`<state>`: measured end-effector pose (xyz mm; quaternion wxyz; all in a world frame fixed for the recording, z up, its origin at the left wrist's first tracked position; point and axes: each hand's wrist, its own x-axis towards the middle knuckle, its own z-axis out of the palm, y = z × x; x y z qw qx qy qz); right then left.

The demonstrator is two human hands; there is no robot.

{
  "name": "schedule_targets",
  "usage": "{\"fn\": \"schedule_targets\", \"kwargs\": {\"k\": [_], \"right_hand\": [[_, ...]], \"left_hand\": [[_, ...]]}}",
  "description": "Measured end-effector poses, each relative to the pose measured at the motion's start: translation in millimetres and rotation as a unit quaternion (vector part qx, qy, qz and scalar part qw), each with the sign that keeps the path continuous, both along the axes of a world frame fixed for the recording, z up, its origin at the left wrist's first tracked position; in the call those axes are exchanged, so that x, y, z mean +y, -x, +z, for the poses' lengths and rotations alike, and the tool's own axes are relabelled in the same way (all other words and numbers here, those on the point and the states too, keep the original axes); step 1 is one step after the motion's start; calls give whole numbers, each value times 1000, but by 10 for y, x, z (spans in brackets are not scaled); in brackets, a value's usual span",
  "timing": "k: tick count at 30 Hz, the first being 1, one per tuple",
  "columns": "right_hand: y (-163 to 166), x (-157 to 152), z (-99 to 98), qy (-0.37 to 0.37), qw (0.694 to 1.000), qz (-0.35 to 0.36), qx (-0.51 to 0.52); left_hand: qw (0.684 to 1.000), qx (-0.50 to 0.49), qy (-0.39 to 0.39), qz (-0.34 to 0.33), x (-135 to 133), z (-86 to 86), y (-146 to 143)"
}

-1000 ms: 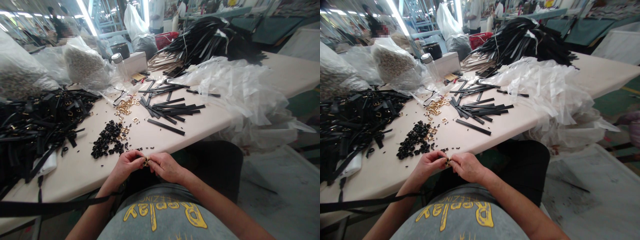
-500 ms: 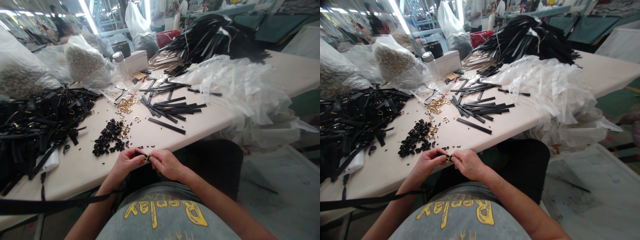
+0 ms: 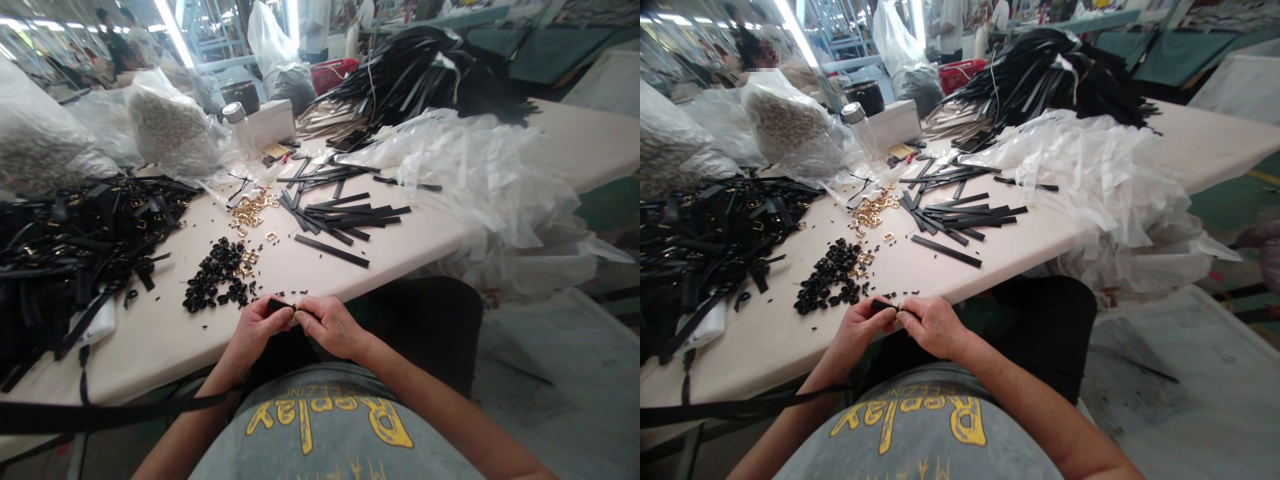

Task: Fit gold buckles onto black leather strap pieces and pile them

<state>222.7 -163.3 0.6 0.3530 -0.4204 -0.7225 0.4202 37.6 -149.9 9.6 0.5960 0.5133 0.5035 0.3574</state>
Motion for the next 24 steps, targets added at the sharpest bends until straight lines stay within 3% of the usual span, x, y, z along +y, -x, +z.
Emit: {"fn": "schedule_targets", "kwargs": {"k": [3, 10, 14, 20, 24], "right_hand": [[2, 5, 20, 18, 999, -8, 28], [-45, 38, 29, 134, 981, 76, 122], [-68, 42, 46, 141, 973, 112, 146], [-79, 52, 46, 110, 989, 64, 72], [-83, 64, 36, 97, 991, 82, 41]], "left_hand": [[999, -27, 12, -11, 2, -33, 32], [989, -106, 96, -23, 27, -48, 48], [990, -117, 84, -5, 46, -46, 28], [996, -80, 30, 6, 62, -52, 38], [996, -86, 37, 6, 55, -50, 25]]}}
